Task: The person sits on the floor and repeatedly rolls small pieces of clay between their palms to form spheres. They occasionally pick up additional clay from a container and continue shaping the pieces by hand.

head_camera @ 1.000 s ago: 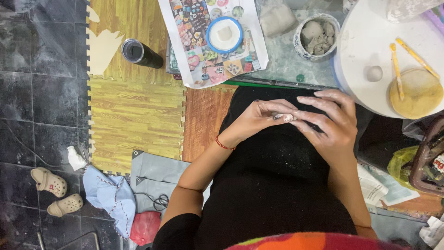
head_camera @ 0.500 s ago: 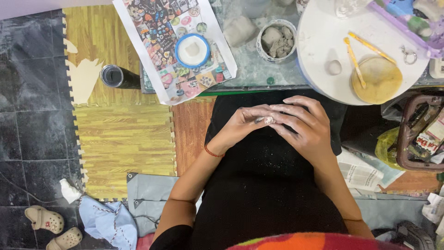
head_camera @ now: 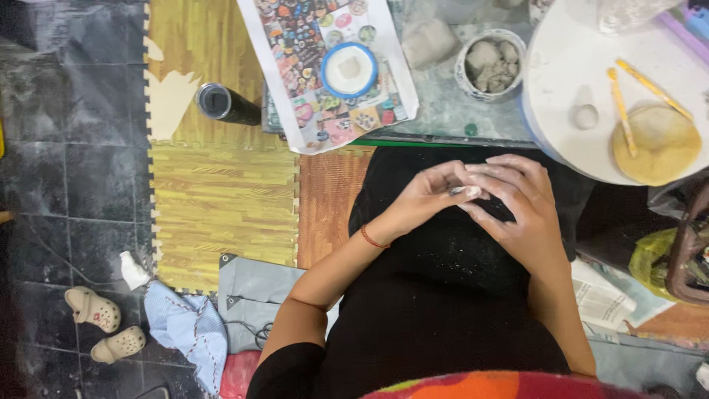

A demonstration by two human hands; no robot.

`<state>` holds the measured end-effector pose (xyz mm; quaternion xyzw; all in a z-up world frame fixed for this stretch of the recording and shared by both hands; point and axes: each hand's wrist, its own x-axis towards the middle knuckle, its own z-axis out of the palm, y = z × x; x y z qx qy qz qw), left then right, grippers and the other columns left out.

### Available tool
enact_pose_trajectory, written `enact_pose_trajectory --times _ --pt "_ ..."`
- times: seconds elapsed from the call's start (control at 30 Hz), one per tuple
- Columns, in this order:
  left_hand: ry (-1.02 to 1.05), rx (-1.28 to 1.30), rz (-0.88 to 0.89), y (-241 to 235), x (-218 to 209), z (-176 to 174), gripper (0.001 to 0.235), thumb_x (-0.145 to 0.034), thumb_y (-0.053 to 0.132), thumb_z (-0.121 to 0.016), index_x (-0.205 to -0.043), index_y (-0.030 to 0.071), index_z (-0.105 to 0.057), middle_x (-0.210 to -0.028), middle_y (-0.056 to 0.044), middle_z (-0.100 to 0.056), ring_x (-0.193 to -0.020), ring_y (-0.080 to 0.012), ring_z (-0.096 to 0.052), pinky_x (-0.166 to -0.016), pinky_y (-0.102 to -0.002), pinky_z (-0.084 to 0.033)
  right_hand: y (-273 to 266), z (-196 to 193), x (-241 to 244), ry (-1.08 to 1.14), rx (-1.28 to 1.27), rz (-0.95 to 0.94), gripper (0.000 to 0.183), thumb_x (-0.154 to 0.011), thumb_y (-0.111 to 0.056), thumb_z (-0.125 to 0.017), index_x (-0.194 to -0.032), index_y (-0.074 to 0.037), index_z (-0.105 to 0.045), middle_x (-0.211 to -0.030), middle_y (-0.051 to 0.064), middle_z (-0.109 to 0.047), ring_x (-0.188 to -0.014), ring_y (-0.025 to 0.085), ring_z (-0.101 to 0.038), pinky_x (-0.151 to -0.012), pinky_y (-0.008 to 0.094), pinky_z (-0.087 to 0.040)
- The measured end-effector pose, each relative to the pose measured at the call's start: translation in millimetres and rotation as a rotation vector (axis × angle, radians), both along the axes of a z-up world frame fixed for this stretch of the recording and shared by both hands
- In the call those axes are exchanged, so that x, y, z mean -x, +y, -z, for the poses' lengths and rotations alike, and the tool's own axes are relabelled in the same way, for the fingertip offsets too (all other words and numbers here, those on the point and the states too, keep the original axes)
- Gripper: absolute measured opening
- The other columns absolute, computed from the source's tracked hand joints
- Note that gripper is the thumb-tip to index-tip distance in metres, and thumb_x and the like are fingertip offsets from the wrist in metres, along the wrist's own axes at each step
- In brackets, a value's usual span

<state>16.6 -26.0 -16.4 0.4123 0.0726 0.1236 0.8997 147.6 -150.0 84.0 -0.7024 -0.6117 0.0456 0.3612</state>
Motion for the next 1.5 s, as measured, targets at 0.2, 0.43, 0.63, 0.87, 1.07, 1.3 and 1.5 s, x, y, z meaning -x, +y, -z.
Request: enact_pose_trajectory --times 0.2,0.43,0.63,0.87,1.07,1.3,1.5 --pt "-0.023 -0.085 -0.075 -0.7 -0.8 2.9 0.017 -0.107 0.015 -0.066 -0.118 0.002 -0.066 -0.116 -0.007 -0.069 -0.116 -0.0138 -0.065 -0.108 -0.032 -0.052 -5.0 2.3 -5.7 0.022 -0.075 0.080 0.035 -0.091 -0.015 -0.089 -0.117 -0.009 -0.067 -0.130 0.004 -0.072 -0.125 0.026 -0.061 -0.111 0.037 -0.047" --pt "-0.067 -0.037 -0.184 1.2 0.1 -1.8 0.022 -0.102 0.008 -0.072 -0.121 0.000 -0.063 -0.120 -0.006 -0.068 -0.117 -0.0145 -0.065 -0.110 -0.033 -0.051 -24.2 21.8 -38.9 -0.217 0.055 0.362 0.047 -0.099 -0.030 -0.079 -0.136 -0.006 -0.063 -0.140 0.010 -0.063 -0.141 0.029 -0.049 -0.127 0.049 -0.022" --pt "-0.017 -0.038 -0.157 -2.0 0.3 3.1 0.027 -0.106 0.014 -0.066 -0.129 0.000 -0.066 -0.115 -0.005 -0.071 -0.109 -0.0127 -0.066 -0.100 -0.029 -0.054 -37.8 52.2 -62.8 -0.549 0.274 0.607 0.056 -0.104 -0.029 -0.066 -0.151 -0.003 -0.050 -0.159 0.010 -0.043 -0.156 0.033 -0.024 -0.126 0.056 -0.008" --pt "-0.004 -0.067 -0.218 -5.4 -0.9 14.7 0.018 -0.105 0.007 -0.067 -0.121 0.000 -0.068 -0.121 -0.005 -0.069 -0.111 -0.0122 -0.065 -0.101 -0.030 -0.055 -31.6 55.2 -71.1 -0.479 0.235 0.666 0.033 -0.102 -0.023 -0.072 -0.130 -0.010 -0.062 -0.159 0.006 -0.046 -0.151 0.036 -0.029 -0.120 0.060 -0.010" --pt "-0.036 -0.082 -0.297 -1.4 -1.0 -0.6 0.019 -0.103 0.002 -0.069 -0.122 0.000 -0.068 -0.126 -0.007 -0.068 -0.118 -0.0139 -0.066 -0.110 -0.031 -0.054 -7.8 12.3 -52.3 -0.120 -0.005 0.439 0.027 -0.105 0.000 -0.075 -0.128 -0.003 -0.061 -0.135 0.009 -0.057 -0.137 0.032 -0.047 -0.125 0.046 -0.031" --pt "0.026 -0.171 -0.458 7.1 10.3 -20.2 0.024 -0.103 -0.001 -0.067 -0.127 -0.001 -0.071 -0.123 -0.009 -0.070 -0.115 -0.0156 -0.068 -0.107 -0.030 -0.055 20.2 -5.5 -1.7 0.808 -0.179 -0.035 0.040 -0.110 -0.006 -0.059 -0.148 0.005 -0.049 -0.119 0.011 -0.063 -0.110 0.017 -0.062 -0.107 0.032 -0.048" --pt "0.011 -0.268 -0.604 15.5 19.5 -21.7 0.023 -0.102 -0.004 -0.067 -0.123 0.000 -0.070 -0.124 -0.011 -0.070 -0.114 -0.0178 -0.068 -0.105 -0.031 -0.056 22.8 10.3 0.4 1.308 -0.106 -0.229 0.034 -0.112 -0.020 -0.056 -0.137 0.003 -0.051 -0.110 0.021 -0.067 -0.105 0.026 -0.066 -0.105 0.044 -0.052"
